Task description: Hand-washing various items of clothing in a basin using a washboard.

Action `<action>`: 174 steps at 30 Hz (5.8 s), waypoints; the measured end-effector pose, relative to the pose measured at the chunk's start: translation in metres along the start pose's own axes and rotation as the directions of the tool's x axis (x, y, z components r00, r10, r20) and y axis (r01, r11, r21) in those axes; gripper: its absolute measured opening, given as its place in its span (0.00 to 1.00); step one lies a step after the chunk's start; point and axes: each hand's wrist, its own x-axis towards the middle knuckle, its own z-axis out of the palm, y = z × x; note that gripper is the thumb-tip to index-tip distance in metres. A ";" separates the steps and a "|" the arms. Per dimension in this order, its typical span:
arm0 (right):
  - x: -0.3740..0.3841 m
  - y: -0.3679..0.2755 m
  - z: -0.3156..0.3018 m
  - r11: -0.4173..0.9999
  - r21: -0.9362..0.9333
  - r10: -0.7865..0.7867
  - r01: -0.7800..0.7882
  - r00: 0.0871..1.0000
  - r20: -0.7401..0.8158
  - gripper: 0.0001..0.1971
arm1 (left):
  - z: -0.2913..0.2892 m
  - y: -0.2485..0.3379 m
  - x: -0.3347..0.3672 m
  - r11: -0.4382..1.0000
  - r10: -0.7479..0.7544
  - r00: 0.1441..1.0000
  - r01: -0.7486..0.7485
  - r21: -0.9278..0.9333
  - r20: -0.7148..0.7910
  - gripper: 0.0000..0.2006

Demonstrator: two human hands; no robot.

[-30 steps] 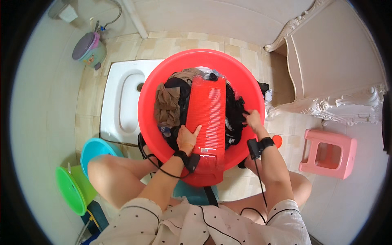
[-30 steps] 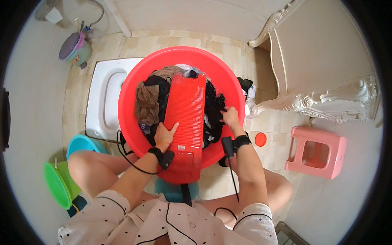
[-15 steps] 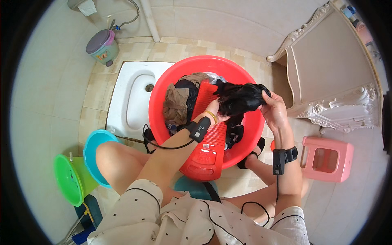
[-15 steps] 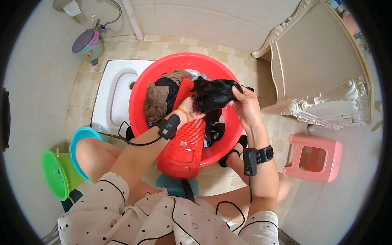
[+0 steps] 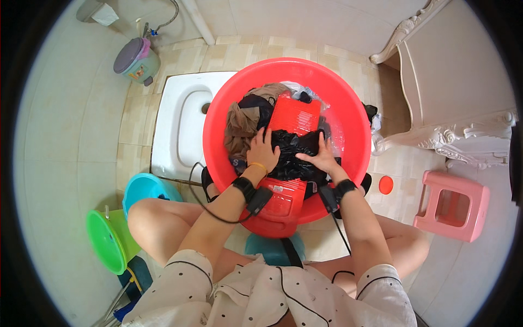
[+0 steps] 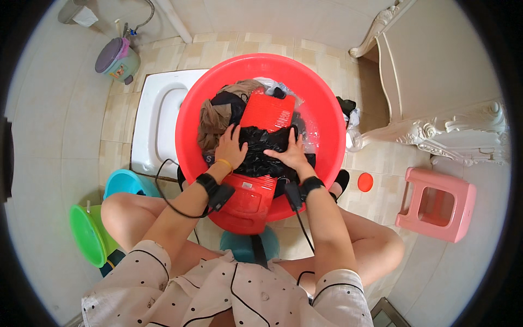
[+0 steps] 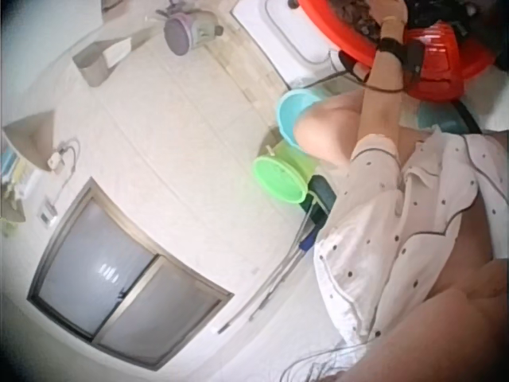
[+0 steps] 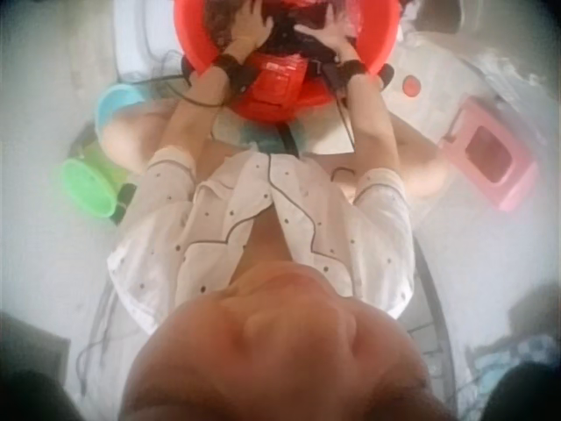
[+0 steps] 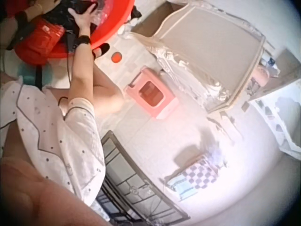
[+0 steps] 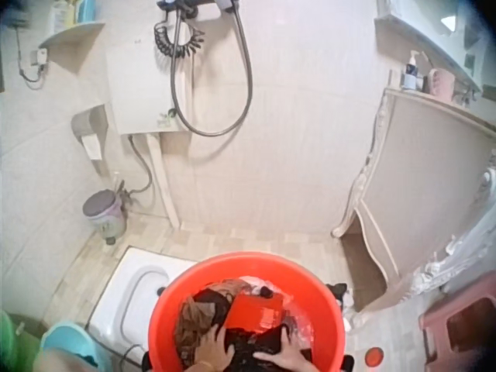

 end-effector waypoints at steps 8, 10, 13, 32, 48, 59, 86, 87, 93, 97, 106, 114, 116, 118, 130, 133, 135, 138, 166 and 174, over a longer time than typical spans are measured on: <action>0.004 -0.004 -0.010 0.926 0.321 0.137 -0.197 0.970 0.201 0.39 | 0.049 -0.023 -0.018 0.750 -0.344 0.864 0.489 -0.445 0.368 0.45; -0.002 -0.016 -0.041 0.893 0.411 0.126 -0.184 0.978 0.164 0.32 | 0.055 -0.024 -0.018 0.720 -0.329 0.871 0.482 -0.500 0.365 0.46; -0.021 -0.068 -0.100 0.814 0.573 -0.022 -0.099 0.980 0.199 0.29 | 0.047 -0.033 -0.011 0.605 -0.254 0.931 0.366 -0.707 0.264 0.49; 0.004 -0.056 0.015 0.981 -0.060 -0.174 0.187 0.969 0.178 0.30 | 0.039 -0.012 0.030 0.990 0.126 0.991 -0.122 -0.078 0.051 0.24; 0.009 -0.061 0.005 0.967 -0.170 -0.162 0.190 0.973 0.164 0.26 | 0.019 0.010 0.024 0.953 0.277 0.953 -0.289 0.092 0.118 0.19; 0.044 -0.058 0.013 0.933 -0.279 -0.241 0.227 0.970 -0.017 0.13 | 0.033 0.011 0.070 0.897 0.381 0.920 -0.392 0.203 0.094 0.13; 0.064 -0.070 0.018 0.959 -0.238 -0.166 0.156 0.986 -0.024 0.19 | 0.014 0.020 0.085 0.952 0.250 0.950 -0.276 0.128 0.189 0.15; 0.068 -0.062 0.016 0.964 -0.205 -0.188 0.171 0.980 -0.063 0.20 | 0.013 0.021 0.089 0.962 0.248 0.946 -0.265 0.061 0.208 0.15; -0.028 -0.052 -0.014 0.857 -0.044 -0.509 0.513 0.857 0.081 0.24 | -0.026 -0.041 0.028 0.853 0.519 0.853 -0.511 -0.106 0.063 0.16; 0.035 -0.083 -0.022 0.993 -0.117 -0.015 0.034 0.986 0.164 0.22 | 0.002 0.000 0.048 0.975 0.179 0.979 -0.163 -0.151 0.101 0.20; -0.101 -0.049 0.038 0.844 -0.171 -0.533 0.508 0.832 -0.158 0.26 | -0.004 -0.022 -0.064 0.823 0.495 0.832 -0.542 0.170 0.252 0.25; 0.076 -0.050 0.018 0.978 -0.207 0.009 0.020 0.990 0.138 0.24 | 0.026 0.011 0.108 0.976 0.150 0.928 -0.193 0.097 0.340 0.21; 0.035 -0.060 0.009 0.991 -0.112 -0.081 0.077 0.996 -0.024 0.28 | 0.021 -0.011 0.080 0.990 0.083 0.908 -0.122 0.069 0.410 0.24; 0.003 -0.037 0.005 0.969 0.053 -0.221 0.242 0.941 -0.255 0.31 | 0.012 -0.008 0.061 0.994 0.104 0.945 -0.103 -0.019 0.311 0.29; -0.068 -0.054 -0.022 0.974 -0.091 -0.208 0.209 0.978 0.018 0.33 | -0.192 0.074 -0.017 0.700 0.479 0.788 -0.609 -0.375 -0.387 0.18; -0.080 -0.053 -0.022 0.929 -0.146 -0.289 0.341 0.912 0.293 0.25 | -0.258 0.096 -0.059 0.557 0.534 0.728 -0.686 -0.469 -0.431 0.17; -0.079 -0.039 -0.022 0.922 -0.173 -0.276 0.346 0.902 0.331 0.24 | -0.289 0.108 -0.077 0.387 0.600 0.676 -0.714 -0.584 -0.429 0.16; -0.083 -0.049 -0.028 0.916 -0.249 -0.178 0.314 0.876 0.449 0.22 | -0.311 0.105 -0.099 0.186 0.600 0.725 -0.538 -0.822 -0.339 0.17; -0.055 -0.049 -0.130 0.943 0.246 -0.238 0.224 0.971 0.026 0.08 | -0.334 0.134 -0.115 0.045 0.719 0.559 -0.630 -0.775 -0.412 0.29; -0.072 -0.096 -0.236 0.516 0.806 -0.366 0.290 0.925 -0.099 0.12 | -0.336 0.127 -0.131 0.069 0.765 0.513 -0.667 -0.742 -0.389 0.33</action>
